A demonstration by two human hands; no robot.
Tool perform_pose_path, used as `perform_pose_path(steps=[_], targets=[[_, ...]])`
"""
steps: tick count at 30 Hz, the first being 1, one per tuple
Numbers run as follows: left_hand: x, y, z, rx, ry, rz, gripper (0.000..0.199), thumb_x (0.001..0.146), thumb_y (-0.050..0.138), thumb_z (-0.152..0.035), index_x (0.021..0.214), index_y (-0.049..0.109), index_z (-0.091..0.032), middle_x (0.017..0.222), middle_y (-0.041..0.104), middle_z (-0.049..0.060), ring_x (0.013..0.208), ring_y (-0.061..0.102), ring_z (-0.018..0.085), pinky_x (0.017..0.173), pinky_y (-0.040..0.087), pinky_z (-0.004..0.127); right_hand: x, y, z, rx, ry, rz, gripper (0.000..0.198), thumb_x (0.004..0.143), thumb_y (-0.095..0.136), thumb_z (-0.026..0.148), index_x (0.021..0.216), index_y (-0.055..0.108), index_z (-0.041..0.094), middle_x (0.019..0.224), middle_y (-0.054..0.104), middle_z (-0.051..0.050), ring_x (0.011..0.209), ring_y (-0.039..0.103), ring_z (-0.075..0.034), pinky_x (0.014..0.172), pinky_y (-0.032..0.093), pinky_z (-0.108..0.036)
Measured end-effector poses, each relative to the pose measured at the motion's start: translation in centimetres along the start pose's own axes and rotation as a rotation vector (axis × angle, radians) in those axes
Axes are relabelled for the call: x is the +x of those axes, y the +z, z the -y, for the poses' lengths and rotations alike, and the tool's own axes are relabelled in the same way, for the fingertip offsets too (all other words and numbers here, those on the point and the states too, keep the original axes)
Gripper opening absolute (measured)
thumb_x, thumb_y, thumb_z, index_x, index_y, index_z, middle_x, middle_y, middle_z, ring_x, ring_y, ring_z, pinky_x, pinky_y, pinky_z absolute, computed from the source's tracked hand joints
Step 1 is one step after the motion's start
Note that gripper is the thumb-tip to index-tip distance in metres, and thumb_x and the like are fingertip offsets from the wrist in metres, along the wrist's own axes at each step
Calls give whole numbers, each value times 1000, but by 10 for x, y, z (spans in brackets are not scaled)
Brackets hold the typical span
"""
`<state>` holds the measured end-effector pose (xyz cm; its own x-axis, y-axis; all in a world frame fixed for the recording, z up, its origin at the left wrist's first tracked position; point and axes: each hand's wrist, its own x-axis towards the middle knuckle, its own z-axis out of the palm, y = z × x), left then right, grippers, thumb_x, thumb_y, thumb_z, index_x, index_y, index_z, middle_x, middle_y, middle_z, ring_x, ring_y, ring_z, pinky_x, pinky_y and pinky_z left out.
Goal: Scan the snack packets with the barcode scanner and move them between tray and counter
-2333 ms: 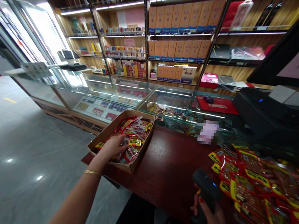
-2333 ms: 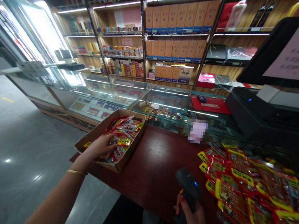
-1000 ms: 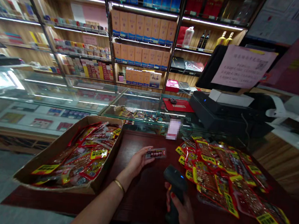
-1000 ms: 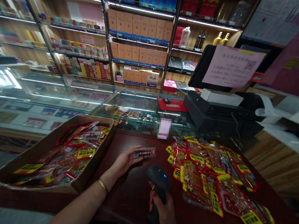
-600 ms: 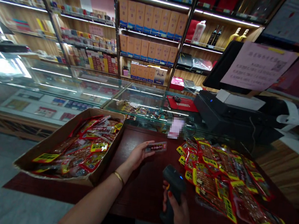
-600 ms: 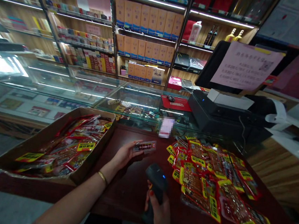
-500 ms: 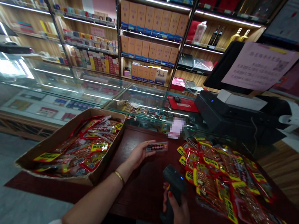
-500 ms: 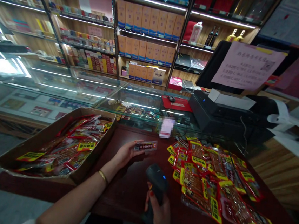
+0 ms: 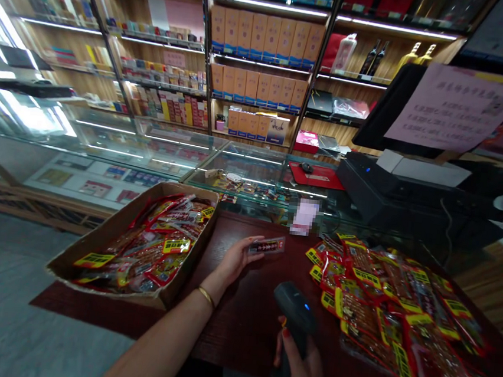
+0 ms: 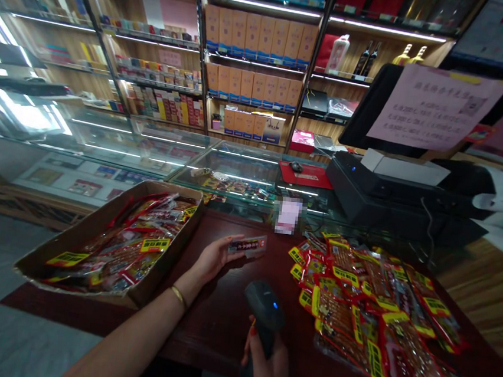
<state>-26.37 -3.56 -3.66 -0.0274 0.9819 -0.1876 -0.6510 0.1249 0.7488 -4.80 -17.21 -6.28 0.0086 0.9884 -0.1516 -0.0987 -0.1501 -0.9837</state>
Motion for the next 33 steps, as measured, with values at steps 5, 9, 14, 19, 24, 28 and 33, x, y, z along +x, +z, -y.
perform_pose_path(steps=[5,9,14,19,24,28,33], targets=[[3,1,1,23,9,22,29,94,59,-21,112,77,-8,135,70,20,118,70,30,93,60,37,-18,-3,12,-127,10,-113,69,74,69,82,96,80,18,49,62,2,42,57,-17,45,48,-29],[4,5,2,44,22,36,25,93,60,-23,107,78,-13,134,72,17,120,69,31,100,58,44,-26,-10,17,-261,-15,-163,72,70,66,89,84,80,20,46,63,0,42,59,-19,47,49,-30],[6,6,5,31,23,7,19,91,62,-23,99,78,-14,136,70,18,118,70,33,98,59,46,-28,-19,11,-375,-49,-194,65,70,65,88,72,75,24,47,66,-3,45,63,-22,49,49,-32],[5,7,2,20,-23,38,28,93,59,-21,112,75,-7,128,72,21,112,72,29,88,61,36,-24,-19,5,-366,-73,-183,58,73,69,81,72,74,24,48,65,-3,46,62,-22,52,50,-32],[-1,11,-1,31,-27,25,27,95,60,-23,116,75,-13,125,74,17,100,74,24,76,61,30,-10,-21,-4,-118,-49,8,52,79,73,72,72,72,21,54,67,-2,50,63,-19,58,54,-32],[2,32,15,47,-105,67,32,97,61,-25,125,72,-17,122,76,14,87,74,18,63,56,22,0,-28,-9,196,3,49,53,75,79,70,90,75,19,60,67,1,48,62,-15,57,56,-31],[26,111,53,152,-242,289,30,98,59,-28,122,71,-15,121,75,16,86,74,17,66,57,23,-2,-31,-15,314,-19,40,50,77,84,61,103,76,19,64,69,2,47,61,-13,51,51,-25]])
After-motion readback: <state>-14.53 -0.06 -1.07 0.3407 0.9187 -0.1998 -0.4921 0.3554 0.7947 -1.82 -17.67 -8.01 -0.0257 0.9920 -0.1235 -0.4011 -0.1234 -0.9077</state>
